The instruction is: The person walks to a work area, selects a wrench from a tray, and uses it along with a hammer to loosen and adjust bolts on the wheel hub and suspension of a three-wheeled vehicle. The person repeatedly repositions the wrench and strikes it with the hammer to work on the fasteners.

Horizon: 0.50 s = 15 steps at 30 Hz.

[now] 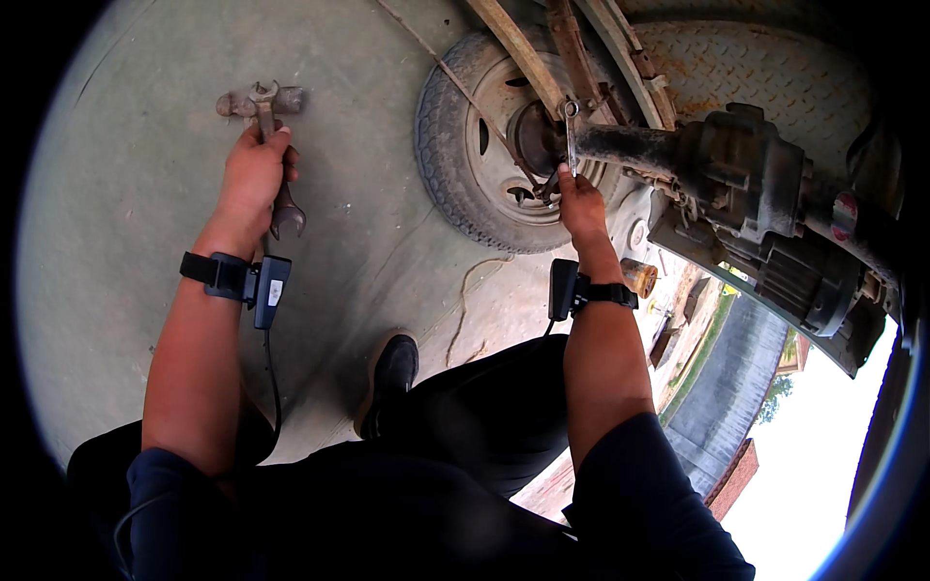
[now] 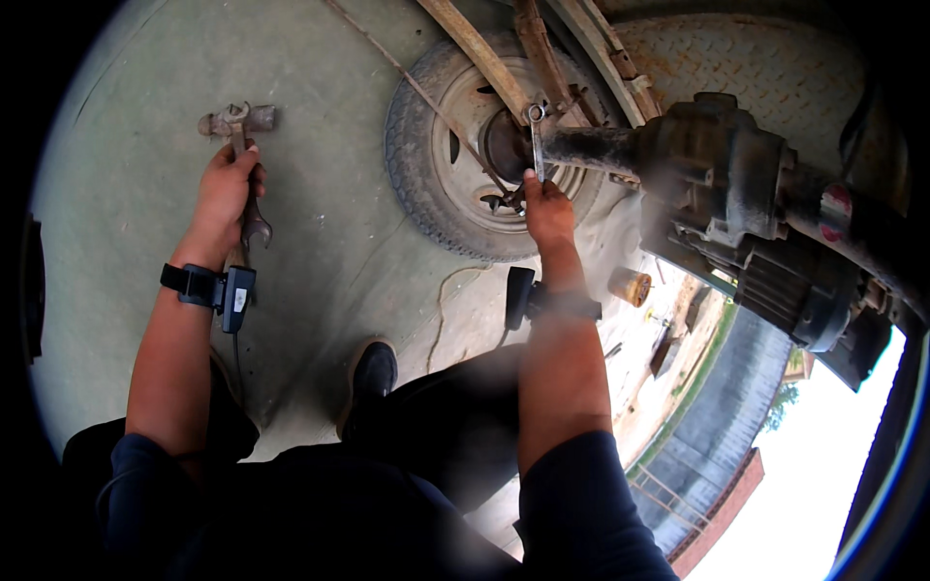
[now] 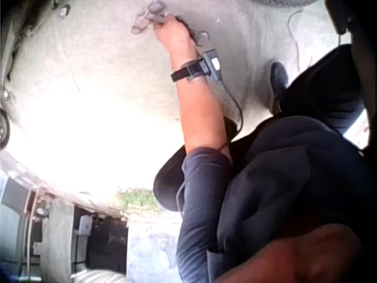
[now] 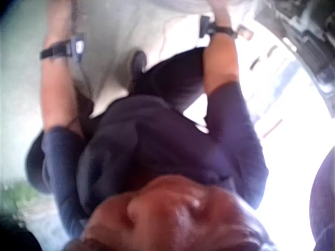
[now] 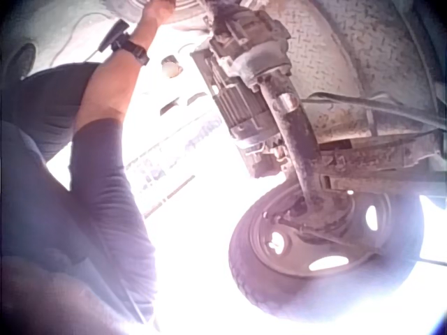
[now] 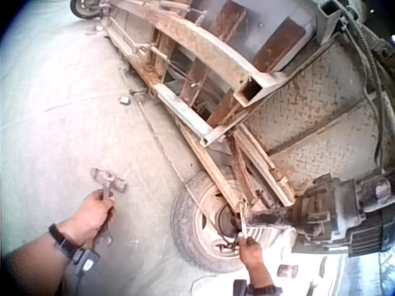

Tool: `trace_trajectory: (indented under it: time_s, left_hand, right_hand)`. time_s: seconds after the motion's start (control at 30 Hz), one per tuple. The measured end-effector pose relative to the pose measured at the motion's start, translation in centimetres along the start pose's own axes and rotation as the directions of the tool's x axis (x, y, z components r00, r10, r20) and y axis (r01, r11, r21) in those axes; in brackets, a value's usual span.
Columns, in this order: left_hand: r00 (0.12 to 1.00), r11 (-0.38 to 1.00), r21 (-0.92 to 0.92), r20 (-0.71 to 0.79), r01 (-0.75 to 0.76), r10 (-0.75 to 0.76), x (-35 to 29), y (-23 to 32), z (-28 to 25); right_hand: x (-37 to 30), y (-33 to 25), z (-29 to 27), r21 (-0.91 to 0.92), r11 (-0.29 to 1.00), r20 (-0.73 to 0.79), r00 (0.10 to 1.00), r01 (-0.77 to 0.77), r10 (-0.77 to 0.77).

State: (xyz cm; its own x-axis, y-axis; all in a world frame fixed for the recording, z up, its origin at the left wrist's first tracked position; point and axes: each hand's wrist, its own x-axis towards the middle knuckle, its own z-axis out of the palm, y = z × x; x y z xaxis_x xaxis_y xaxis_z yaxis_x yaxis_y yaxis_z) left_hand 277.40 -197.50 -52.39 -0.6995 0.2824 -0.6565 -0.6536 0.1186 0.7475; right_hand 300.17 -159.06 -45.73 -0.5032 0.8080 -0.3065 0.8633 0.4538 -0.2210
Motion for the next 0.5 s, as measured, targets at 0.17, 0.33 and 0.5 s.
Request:
trace_trajectory:
  time_s: [0.17, 0.33, 0.5]
  left_hand:
    - [0.998, 0.999, -0.035, -0.048, 0.027, -0.029, 0.3, -0.1, -0.9]
    - [0.999, 0.999, -0.038, -0.033, 0.015, -0.017, 0.3, -0.5, -0.5]
    - [0.999, 0.999, -0.037, -0.046, 0.007, -0.009, 0.4, -0.6, -0.4]
  right_hand:
    - [0.1, -0.2, 0.0, -0.016, 0.999, 0.050, 0.998, -0.034, 0.035]
    - [-0.1, -0.6, -0.3, -0.029, 0.997, 0.063, 0.996, -0.068, 0.070]
    - [-0.2, -0.7, -0.2, -0.006, 0.999, 0.054, 0.998, -0.041, 0.041]
